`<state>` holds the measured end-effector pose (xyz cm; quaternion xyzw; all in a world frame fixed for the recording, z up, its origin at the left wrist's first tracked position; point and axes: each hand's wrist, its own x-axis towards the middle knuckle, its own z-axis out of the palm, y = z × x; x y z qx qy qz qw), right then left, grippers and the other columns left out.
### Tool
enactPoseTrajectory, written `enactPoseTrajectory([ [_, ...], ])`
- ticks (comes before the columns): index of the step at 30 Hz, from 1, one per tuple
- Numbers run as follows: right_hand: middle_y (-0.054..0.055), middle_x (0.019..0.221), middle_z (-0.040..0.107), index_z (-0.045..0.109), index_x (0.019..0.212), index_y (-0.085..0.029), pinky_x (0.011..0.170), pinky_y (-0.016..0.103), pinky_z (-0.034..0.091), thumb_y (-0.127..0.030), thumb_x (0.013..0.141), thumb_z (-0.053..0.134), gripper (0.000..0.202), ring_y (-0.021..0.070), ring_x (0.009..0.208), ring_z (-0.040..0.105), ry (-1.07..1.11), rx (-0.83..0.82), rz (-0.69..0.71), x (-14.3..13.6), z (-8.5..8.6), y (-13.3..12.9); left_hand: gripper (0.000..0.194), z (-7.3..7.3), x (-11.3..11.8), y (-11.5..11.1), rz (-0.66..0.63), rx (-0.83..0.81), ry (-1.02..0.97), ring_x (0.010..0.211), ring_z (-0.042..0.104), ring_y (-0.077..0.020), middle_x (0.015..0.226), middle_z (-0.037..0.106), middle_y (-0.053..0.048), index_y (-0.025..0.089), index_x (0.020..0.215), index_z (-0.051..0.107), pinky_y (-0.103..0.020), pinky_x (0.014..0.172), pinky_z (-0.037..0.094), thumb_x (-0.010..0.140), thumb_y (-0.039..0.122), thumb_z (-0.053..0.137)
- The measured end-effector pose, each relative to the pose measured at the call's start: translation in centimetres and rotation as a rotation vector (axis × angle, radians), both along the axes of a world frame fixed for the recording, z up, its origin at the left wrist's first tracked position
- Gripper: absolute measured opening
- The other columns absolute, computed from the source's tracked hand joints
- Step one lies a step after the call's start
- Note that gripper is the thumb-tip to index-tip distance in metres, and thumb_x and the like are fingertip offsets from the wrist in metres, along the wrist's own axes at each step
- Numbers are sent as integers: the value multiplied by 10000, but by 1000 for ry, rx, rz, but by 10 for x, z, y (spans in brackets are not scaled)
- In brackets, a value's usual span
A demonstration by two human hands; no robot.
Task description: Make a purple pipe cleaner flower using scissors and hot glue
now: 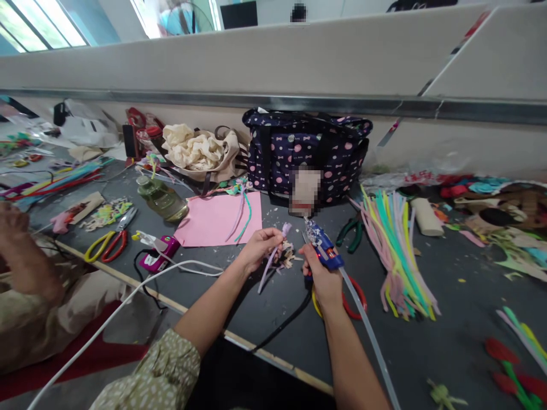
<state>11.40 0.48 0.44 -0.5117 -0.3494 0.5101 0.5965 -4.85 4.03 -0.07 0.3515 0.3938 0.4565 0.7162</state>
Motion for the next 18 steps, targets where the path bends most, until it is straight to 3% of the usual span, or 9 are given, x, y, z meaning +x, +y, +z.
enactPoseTrajectory([
  [6, -17, 763, 608, 615, 834, -183, 428, 212, 383, -374, 620, 818, 351, 61, 479, 472, -113, 42, -90, -1, -3, 2, 309, 2, 3, -3, 6, 38, 29, 467, 477, -62, 564, 560, 15, 120, 726, 620, -193, 482, 348, 635, 373, 773],
  [13, -26, 746, 606, 608, 855, -182, 470, 223, 394, -399, 651, 791, 349, 66, 489, 477, -193, 38, -68, 0, 2, 0, 283, 10, 9, -8, -9, 80, 162, 463, 433, -53, 532, 531, 28, 122, 659, 621, -197, 490, 328, 622, 371, 748],
  [18, -16, 765, 611, 607, 854, -177, 459, 218, 391, -417, 645, 790, 367, 67, 498, 474, -184, 42, -81, 1, -5, 2, 272, 10, 10, -9, -50, 102, 179, 456, 452, -56, 531, 536, 25, 123, 639, 605, -196, 498, 344, 619, 360, 739],
])
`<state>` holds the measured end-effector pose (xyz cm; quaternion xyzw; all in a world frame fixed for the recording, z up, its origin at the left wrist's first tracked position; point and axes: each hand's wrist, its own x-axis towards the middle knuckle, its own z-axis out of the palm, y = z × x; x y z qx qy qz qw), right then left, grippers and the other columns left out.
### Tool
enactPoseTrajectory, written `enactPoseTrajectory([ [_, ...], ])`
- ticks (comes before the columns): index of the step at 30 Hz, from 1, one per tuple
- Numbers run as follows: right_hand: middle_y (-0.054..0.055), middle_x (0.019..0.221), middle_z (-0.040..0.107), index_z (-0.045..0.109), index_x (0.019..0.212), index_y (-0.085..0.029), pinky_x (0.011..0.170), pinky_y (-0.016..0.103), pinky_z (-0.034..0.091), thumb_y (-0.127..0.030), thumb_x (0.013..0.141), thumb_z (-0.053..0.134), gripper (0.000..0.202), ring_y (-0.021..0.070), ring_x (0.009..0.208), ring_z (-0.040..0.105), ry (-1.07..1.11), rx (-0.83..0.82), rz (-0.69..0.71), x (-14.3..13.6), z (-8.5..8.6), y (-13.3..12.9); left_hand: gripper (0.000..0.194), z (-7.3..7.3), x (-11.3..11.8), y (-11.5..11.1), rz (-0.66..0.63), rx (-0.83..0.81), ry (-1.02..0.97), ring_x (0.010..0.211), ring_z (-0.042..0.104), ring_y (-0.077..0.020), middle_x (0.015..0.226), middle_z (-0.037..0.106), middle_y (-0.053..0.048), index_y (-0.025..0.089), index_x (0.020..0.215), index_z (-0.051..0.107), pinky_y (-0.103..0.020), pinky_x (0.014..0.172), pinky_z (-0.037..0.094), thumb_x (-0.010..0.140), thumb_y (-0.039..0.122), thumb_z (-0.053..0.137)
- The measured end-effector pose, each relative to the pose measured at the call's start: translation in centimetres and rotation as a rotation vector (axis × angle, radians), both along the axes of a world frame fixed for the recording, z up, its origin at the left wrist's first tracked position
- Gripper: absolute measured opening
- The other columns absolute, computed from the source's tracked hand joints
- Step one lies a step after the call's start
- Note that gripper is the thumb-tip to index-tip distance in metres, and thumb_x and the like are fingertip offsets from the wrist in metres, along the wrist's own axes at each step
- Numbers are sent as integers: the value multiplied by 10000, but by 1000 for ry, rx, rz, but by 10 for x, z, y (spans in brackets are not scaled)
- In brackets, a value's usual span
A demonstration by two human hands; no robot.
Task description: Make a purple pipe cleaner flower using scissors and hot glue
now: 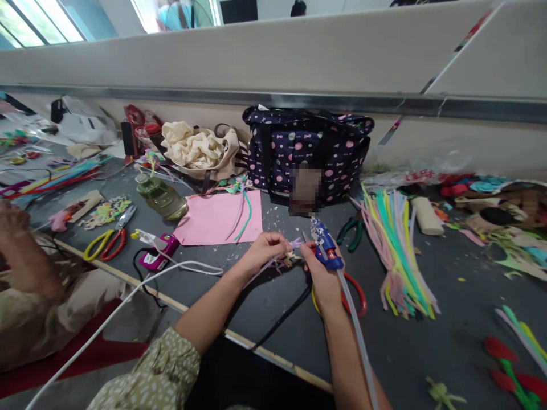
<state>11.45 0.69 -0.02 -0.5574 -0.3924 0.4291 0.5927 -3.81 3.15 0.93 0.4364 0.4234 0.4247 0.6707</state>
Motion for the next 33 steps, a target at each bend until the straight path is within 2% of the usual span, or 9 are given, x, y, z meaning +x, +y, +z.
enactPoseTrajectory([
  [6, -8, 756, 620, 615, 853, -175, 451, 224, 393, -427, 620, 802, 391, 78, 505, 475, 9, -20, -21, 2, -8, 4, 284, -1, 0, 0, -42, -14, 21, 451, 472, -64, 526, 541, 27, 125, 656, 607, -191, 495, 360, 619, 374, 739],
  [14, -10, 750, 630, 626, 858, -188, 454, 232, 390, -442, 627, 793, 382, 83, 500, 480, -25, 16, -7, 6, -8, 3, 390, -3, -4, -1, -141, -51, 2, 504, 535, -91, 590, 599, -9, 113, 744, 630, -206, 530, 399, 627, 461, 760],
  [18, -20, 748, 610, 630, 874, -183, 454, 233, 392, -407, 654, 786, 351, 72, 483, 473, -30, 11, 21, 9, -6, 2, 389, -3, -4, -1, -152, -51, -2, 505, 530, -91, 588, 604, -16, 110, 742, 637, -204, 530, 382, 623, 456, 770],
  [25, -15, 713, 604, 637, 863, -170, 462, 240, 400, -440, 664, 768, 360, 84, 492, 477, -108, 8, 25, 11, -9, 4, 389, -4, -4, -1, -166, -57, 14, 523, 541, -96, 604, 612, -17, 109, 754, 639, -205, 536, 381, 620, 446, 779],
  [33, -35, 644, 567, 629, 843, -191, 508, 253, 396, -443, 717, 732, 300, 100, 509, 479, -232, 15, 44, 9, 2, -2, 409, -3, -5, -2, -172, -35, -4, 532, 539, -90, 631, 623, -29, 102, 763, 648, -210, 554, 405, 623, 462, 782],
])
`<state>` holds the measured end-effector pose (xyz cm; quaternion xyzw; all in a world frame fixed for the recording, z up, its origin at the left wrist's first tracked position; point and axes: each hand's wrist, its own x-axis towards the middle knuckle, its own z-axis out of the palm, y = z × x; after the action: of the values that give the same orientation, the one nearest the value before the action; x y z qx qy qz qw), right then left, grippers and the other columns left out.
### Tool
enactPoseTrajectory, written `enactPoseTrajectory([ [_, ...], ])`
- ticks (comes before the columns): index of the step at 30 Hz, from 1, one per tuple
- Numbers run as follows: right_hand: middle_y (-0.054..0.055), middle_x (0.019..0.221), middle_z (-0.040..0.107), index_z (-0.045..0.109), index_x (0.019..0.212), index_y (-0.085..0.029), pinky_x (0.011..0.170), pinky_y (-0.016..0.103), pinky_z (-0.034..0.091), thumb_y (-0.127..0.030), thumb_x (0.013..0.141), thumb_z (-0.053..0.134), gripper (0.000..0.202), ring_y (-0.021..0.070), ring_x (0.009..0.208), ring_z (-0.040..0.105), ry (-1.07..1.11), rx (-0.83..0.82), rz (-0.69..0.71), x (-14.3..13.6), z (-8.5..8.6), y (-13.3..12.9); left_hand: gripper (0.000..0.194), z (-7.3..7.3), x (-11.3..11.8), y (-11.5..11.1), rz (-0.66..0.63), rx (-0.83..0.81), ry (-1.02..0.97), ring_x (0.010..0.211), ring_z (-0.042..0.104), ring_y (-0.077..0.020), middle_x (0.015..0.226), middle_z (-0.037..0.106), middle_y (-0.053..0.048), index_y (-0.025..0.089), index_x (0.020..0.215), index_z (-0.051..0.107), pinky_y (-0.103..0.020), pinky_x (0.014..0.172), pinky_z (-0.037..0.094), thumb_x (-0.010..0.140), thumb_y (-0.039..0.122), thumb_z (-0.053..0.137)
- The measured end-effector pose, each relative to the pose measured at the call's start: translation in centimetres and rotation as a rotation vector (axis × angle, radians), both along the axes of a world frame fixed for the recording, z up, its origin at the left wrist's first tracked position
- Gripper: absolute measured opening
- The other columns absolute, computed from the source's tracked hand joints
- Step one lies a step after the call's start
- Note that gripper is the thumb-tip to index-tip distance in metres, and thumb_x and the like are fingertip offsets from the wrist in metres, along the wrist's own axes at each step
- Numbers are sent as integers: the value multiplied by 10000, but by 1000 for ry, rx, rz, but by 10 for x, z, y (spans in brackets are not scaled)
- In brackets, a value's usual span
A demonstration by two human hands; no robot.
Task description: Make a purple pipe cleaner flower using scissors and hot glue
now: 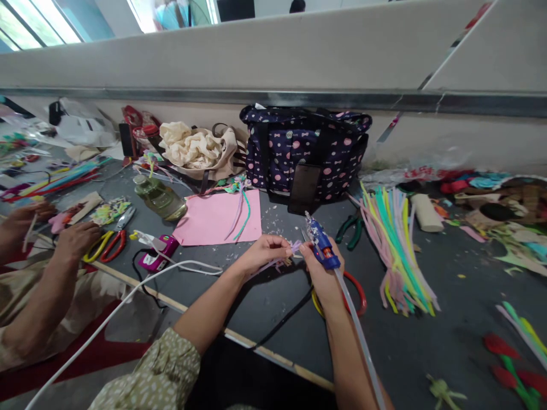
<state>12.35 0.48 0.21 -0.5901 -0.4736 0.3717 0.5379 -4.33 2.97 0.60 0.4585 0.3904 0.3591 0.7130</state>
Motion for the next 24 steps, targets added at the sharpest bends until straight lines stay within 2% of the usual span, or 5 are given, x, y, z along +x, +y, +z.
enactPoseTrajectory([
  [4, -27, 704, 595, 625, 872, -204, 529, 257, 402, -435, 730, 721, 288, 102, 525, 480, -19, 42, -41, -2, 3, -2, 428, -1, -1, 1, -6, -10, -6, 533, 548, -94, 639, 629, -36, 100, 779, 650, -210, 550, 403, 633, 484, 771],
  [8, -13, 772, 626, 625, 907, -216, 577, 264, 427, -414, 737, 714, 275, 124, 596, 523, -54, 53, -22, -1, 7, -3, 402, 0, -1, 0, -12, 1, 22, 537, 532, -88, 644, 628, -35, 105, 774, 652, -198, 534, 375, 646, 471, 760],
  [14, -26, 723, 593, 604, 850, -223, 646, 270, 435, -373, 769, 675, 185, 136, 647, 537, -183, 110, 3, 1, 13, -5, 375, -1, -1, 2, -54, 47, 30, 523, 489, -72, 638, 611, -24, 102, 752, 661, -196, 515, 341, 655, 453, 750],
  [19, -20, 733, 607, 603, 842, -216, 645, 273, 439, -394, 751, 690, 218, 139, 639, 539, -197, 92, 45, 1, 16, -4, 368, -4, -2, 2, -78, 51, 8, 535, 509, -79, 656, 624, -35, 102, 742, 662, -198, 511, 338, 657, 448, 751],
  [24, -30, 685, 585, 598, 832, -214, 578, 258, 416, -417, 748, 710, 246, 113, 556, 498, -129, 115, -76, 0, 17, -3, 437, -4, -2, 2, -8, -3, -21, 523, 524, -84, 627, 617, -30, 95, 782, 664, -201, 522, 360, 624, 487, 778],
])
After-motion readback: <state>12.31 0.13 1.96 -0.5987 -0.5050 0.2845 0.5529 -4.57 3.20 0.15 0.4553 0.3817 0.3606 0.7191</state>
